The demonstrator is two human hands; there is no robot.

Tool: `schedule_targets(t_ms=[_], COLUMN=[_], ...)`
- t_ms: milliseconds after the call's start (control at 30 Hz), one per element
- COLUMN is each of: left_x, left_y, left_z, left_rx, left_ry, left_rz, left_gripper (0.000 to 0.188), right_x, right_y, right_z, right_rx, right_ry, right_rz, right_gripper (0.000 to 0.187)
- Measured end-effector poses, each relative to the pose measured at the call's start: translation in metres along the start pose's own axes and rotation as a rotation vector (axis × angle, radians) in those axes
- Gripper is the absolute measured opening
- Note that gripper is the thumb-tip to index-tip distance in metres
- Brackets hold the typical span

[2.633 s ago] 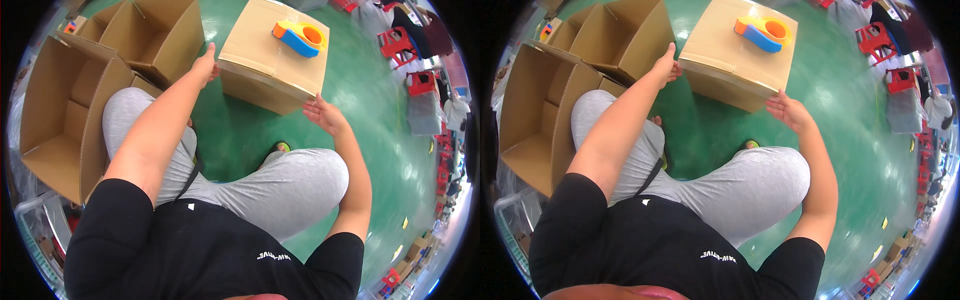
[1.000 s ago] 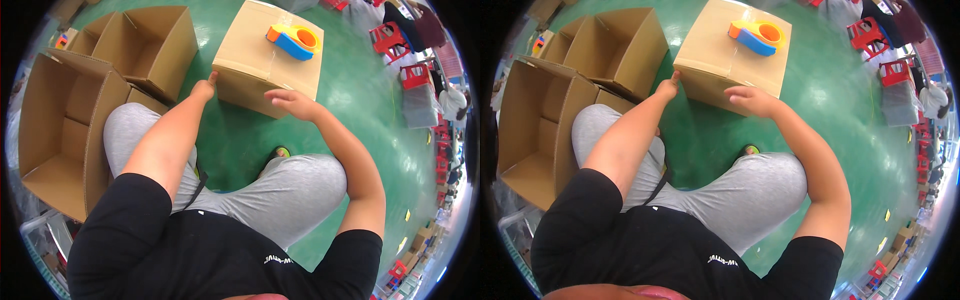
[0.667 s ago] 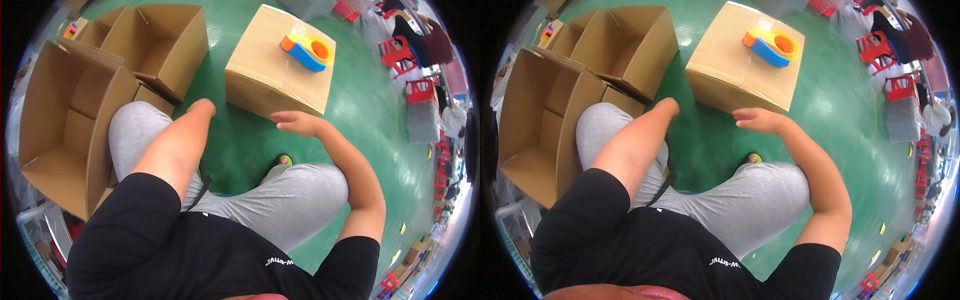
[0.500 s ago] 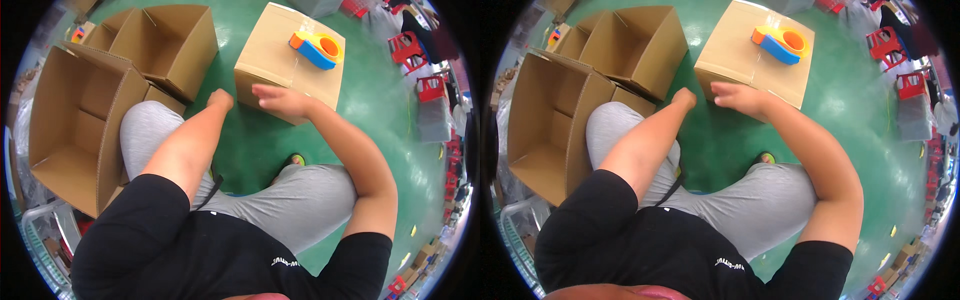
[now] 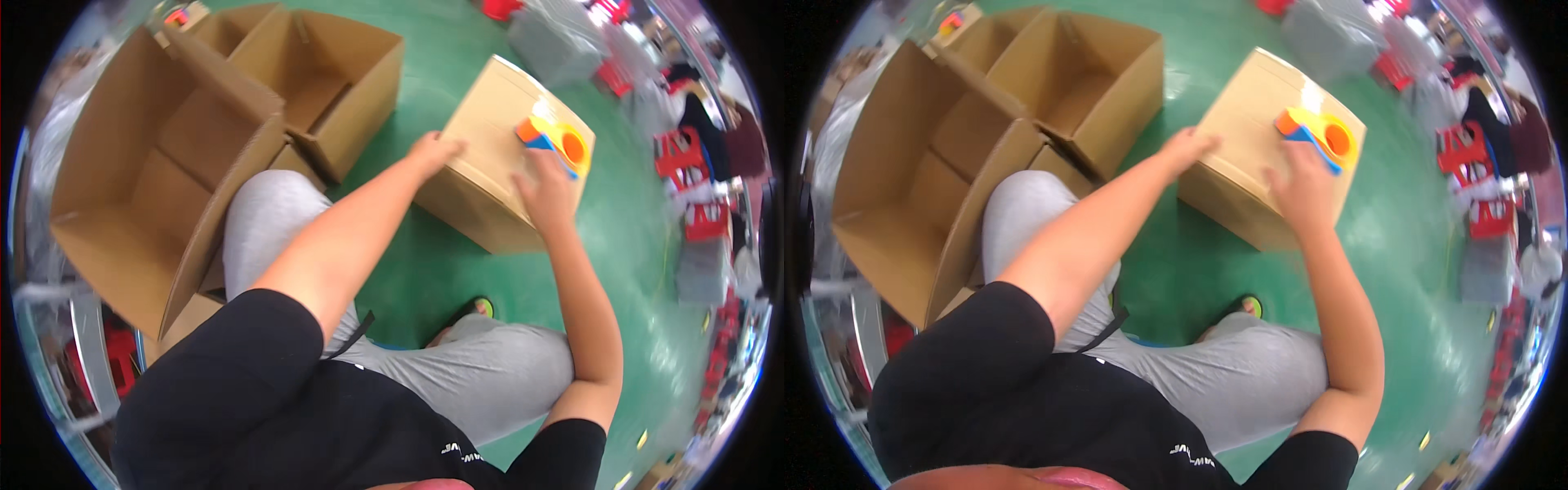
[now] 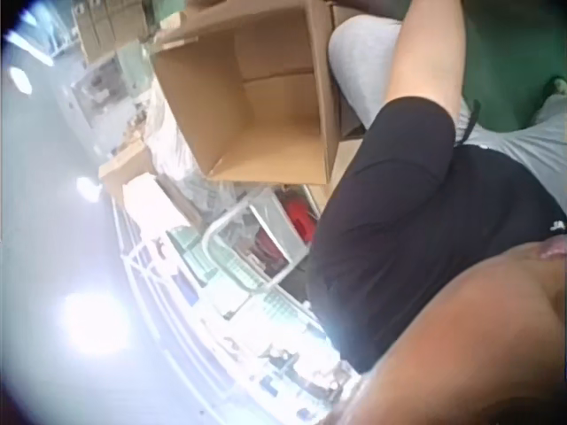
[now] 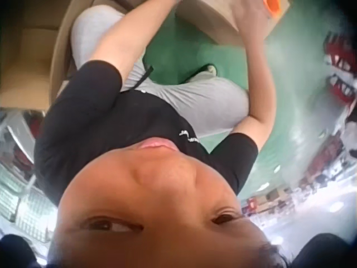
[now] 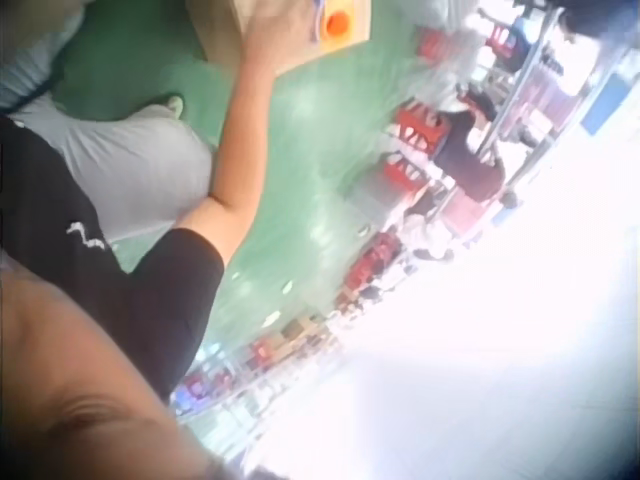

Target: Taping cardboard boxes closed using a handheld tape dispenser.

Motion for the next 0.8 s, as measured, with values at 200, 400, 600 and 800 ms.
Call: schedule_targets(t_ms=[200, 400, 600, 800], left_x=[-0.059, -0.049, -0.065, -0.067], left_y=[-0.028, 0.0, -0.007, -0.014], left_z=[0.03, 0.002, 0.005, 0.028], left_rx=[0.028, 0.033, 0.036, 0.055], left_ry=[0.301, 0.132, 0.113, 0.042], left_rz=[-0.282, -0.228, -0.202, -0.237], left_gripper=[0.081, 0.076, 0.088, 0.096], right_x=[-0.016, -0.02, -0.127, -0.126], right_y=[0.009, 0.009, -0.02, -0.052], right_z=[0.107, 0.187, 0.266, 0.277], right_rx=[-0.278, -0.047, 0.865, 1.53], right_ry=[-0.146, -0.416, -1.338, -1.219], right_rz=[0.189, 0.412, 0.7, 0.582], right_gripper=[0.057, 0.03, 0.062, 0.058])
Point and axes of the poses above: each hand's wrist, its own x-axis towards the middle knuckle, its own y-axis out of the back of the hand, z = x × y, the point moved 8 cm from there along x, towards the middle knuckle, and after that the axes turned 7 degrees about y, right-handed, at the moved point
